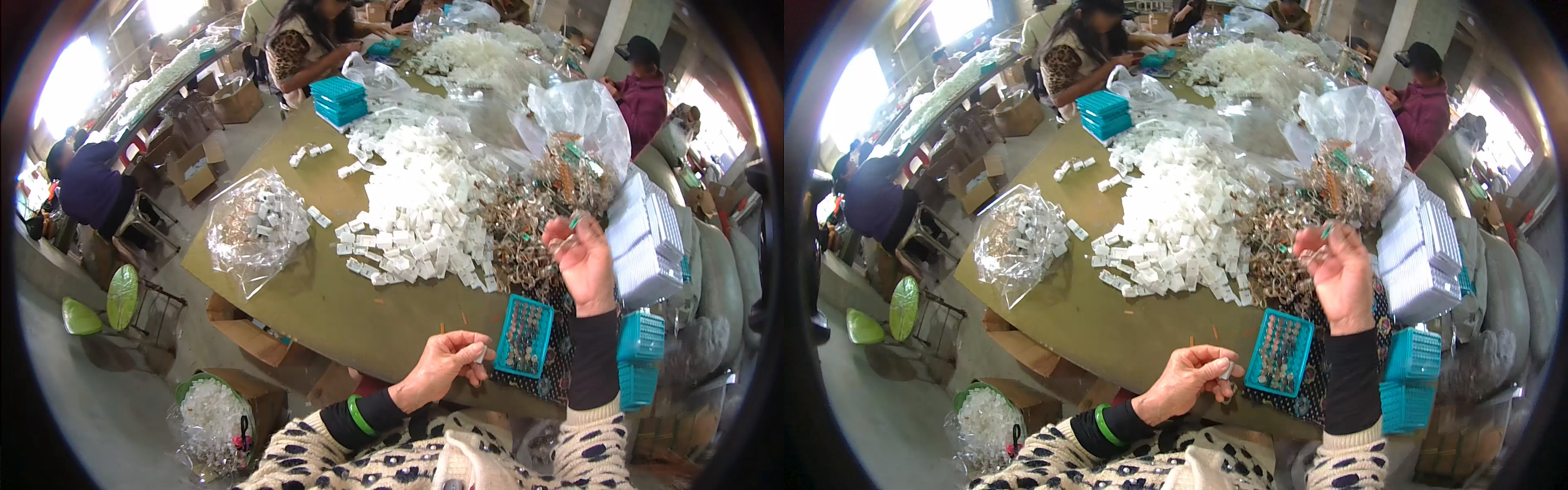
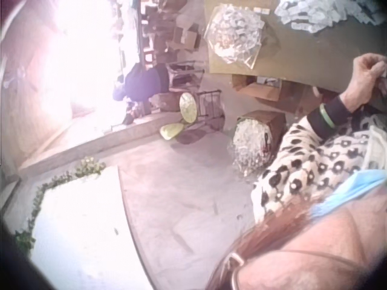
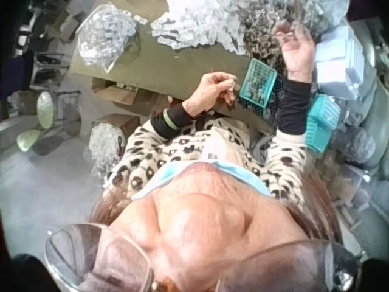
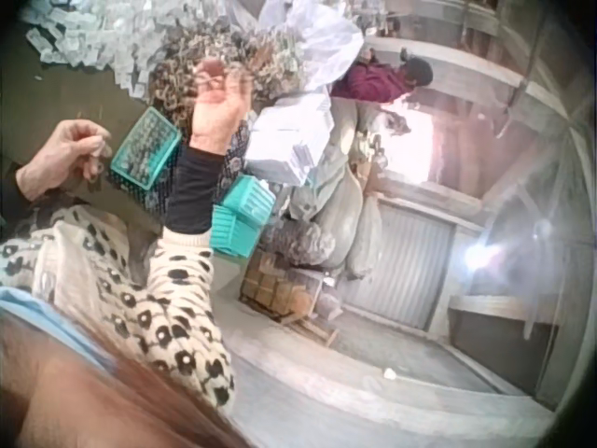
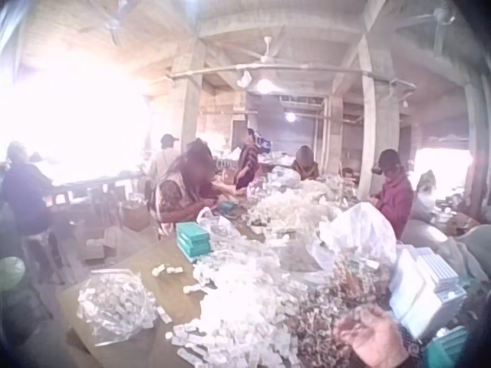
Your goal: The person repeatedly picks up small white plastic key fob housings and metal key blanks, inserts the blanks into the housings, and places the assembled units into a blue tray. The person also handles a plastic bag of housings and stacks blue trays on the table.
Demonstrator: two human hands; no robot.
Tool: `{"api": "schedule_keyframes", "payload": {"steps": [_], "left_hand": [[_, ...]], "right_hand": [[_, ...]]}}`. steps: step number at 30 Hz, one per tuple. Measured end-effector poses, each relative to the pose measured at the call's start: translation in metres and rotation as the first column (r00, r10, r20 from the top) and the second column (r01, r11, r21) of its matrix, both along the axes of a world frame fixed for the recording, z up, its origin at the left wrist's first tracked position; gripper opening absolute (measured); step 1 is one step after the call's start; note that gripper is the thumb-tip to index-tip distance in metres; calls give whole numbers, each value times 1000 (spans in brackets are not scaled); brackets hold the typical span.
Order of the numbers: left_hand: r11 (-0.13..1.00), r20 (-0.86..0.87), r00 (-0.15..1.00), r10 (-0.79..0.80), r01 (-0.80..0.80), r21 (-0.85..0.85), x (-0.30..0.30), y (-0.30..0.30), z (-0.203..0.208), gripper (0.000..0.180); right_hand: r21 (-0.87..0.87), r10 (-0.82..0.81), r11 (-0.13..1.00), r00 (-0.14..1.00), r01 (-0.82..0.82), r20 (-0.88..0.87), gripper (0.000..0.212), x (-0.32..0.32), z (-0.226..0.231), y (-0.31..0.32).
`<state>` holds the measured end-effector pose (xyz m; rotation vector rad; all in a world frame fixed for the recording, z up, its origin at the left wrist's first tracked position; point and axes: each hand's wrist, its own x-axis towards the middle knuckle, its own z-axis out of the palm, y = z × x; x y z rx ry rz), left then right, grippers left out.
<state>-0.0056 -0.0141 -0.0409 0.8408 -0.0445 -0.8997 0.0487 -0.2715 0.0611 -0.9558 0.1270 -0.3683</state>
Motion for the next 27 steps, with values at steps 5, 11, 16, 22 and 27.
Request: {"api": "schedule_keyframes", "payload": {"steps": [5, 11, 16, 22, 27], "left_hand": [[1000, 57, 998, 11, -13, 22, -1, -2, 2, 25], [998, 51, 997, 63, -62, -19, 1, 3, 17, 22], [981, 302, 936, 183, -195, 10, 14, 13, 42, 24], [928, 643, 757, 117, -314, 201, 15, 11, 52, 25], [919, 587, 805, 83, -290, 267, 12, 9, 49, 16]], "right_hand": [[-258, 34, 964, 995, -57, -93, 15, -4, -12, 13], [-31, 199, 979, 977, -202, -80, 16, -39, -21, 50], [-525, 77, 837, 982, -157, -172, 16, -73, -19, 83], [-908, 38, 417, 999, -47, -34, 25, -95, -30, 107], [-890, 54, 452, 998, -65, -45, 25, -102, -32, 104]]}}
